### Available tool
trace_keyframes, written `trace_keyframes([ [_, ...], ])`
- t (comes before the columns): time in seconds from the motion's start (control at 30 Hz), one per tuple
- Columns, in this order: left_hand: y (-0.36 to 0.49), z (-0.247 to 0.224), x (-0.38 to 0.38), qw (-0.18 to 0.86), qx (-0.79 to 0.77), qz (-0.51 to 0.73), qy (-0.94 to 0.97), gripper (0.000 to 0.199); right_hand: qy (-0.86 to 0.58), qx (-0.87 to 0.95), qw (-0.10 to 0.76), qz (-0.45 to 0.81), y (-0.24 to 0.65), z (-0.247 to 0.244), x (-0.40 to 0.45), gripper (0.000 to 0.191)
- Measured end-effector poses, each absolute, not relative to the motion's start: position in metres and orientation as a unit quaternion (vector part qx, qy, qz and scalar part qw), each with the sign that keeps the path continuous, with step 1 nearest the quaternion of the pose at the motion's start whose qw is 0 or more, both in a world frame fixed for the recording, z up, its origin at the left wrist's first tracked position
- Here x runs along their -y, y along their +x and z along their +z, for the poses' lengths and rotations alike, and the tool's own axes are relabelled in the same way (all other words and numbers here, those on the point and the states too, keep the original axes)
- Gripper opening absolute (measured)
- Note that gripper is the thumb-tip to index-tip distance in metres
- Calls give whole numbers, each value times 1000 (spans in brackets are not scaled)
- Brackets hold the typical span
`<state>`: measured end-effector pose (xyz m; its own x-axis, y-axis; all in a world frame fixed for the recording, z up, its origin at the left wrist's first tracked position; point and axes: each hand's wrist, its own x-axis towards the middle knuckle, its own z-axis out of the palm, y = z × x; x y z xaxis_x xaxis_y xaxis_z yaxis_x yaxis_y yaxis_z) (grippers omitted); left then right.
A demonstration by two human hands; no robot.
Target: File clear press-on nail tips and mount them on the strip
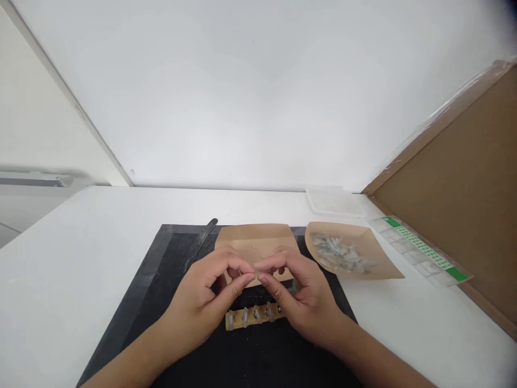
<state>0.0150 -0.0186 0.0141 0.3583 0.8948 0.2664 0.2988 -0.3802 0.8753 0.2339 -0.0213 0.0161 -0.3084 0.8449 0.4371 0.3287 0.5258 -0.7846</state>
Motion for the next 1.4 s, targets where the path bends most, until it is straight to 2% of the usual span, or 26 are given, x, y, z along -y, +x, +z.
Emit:
trace_keyframes([
  [0.2,17,14,21,444,-396,384,706,19,-390,735,441,335,233,18,19,11],
  [0.57,16,19,19,415,-389,378,731,23,-417,685,435,409,230,23,23,11],
  [0.8,15,19,20,527,-424,339,654,31,-421,670,426,439,230,23,23,12],
  [0.97,14,21,20,534,-427,333,649,34,-415,647,428,474,231,21,23,14],
  [1.03,14,21,19,496,-436,342,669,34,-422,637,432,480,231,20,22,15],
  [1.1,12,19,17,407,-458,358,704,32,-428,626,437,484,232,19,22,15],
  [1.2,4,10,8,199,-528,361,743,27,-432,616,443,488,232,18,22,15],
  [1.3,-9,-3,-4,-8,-594,279,754,28,-440,614,443,483,233,17,22,17],
  [1.4,-21,-13,-14,-56,-618,242,746,33,-447,618,447,468,234,17,21,19],
])
